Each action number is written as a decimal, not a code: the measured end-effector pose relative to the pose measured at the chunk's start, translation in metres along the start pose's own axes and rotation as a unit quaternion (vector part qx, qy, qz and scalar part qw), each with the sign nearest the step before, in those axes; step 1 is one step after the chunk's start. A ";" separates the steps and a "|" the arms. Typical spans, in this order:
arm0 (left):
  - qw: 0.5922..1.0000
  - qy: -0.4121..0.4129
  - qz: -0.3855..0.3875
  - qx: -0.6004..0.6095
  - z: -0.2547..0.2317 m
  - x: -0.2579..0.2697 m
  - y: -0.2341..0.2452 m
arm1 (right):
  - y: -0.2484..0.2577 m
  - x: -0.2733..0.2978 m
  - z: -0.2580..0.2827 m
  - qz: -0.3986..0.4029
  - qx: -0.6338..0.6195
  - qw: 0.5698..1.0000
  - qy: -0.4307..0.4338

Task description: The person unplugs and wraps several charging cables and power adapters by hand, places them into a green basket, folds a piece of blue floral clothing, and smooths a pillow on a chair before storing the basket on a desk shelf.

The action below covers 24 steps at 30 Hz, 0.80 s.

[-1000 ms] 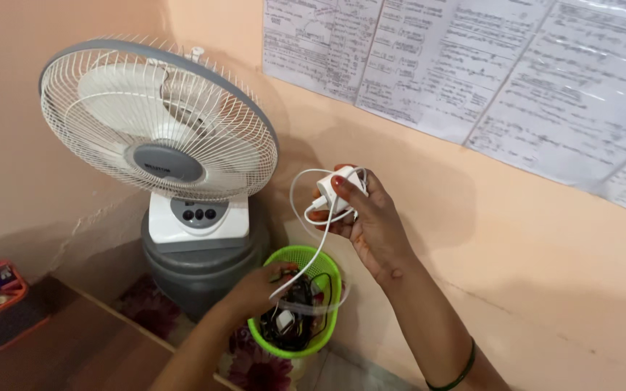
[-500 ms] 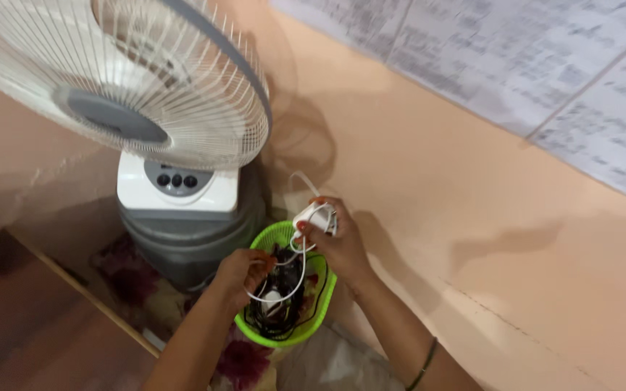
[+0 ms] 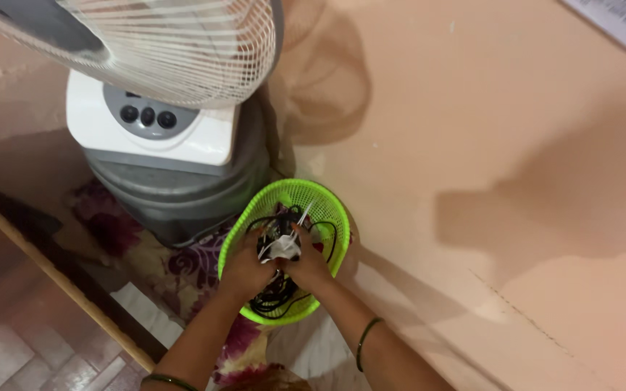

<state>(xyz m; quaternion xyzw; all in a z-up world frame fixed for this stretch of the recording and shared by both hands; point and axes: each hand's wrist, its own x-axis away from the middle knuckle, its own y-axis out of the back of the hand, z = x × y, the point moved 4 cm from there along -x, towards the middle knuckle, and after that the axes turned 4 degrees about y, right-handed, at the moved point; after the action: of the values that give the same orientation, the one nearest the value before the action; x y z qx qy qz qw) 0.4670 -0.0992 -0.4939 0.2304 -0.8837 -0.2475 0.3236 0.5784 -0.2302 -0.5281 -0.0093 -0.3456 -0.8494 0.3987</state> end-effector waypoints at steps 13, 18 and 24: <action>0.926 0.021 0.071 -0.370 -0.027 0.048 0.017 | 0.008 0.038 0.076 0.031 0.256 0.965 -0.038; 0.890 -0.123 -0.058 -0.436 -0.047 0.049 0.039 | 0.018 0.045 0.126 -0.011 0.307 0.950 0.059; 0.871 -0.126 -0.030 -0.474 -0.067 0.058 0.059 | 0.018 0.036 0.155 -0.050 0.323 0.934 0.143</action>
<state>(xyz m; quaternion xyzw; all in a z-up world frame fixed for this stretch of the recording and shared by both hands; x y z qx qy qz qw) 0.4586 -0.1062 -0.3878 0.0428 -0.6866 -0.6729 0.2718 0.5263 -0.1702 -0.3893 0.2590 -0.5408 -0.7032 0.3822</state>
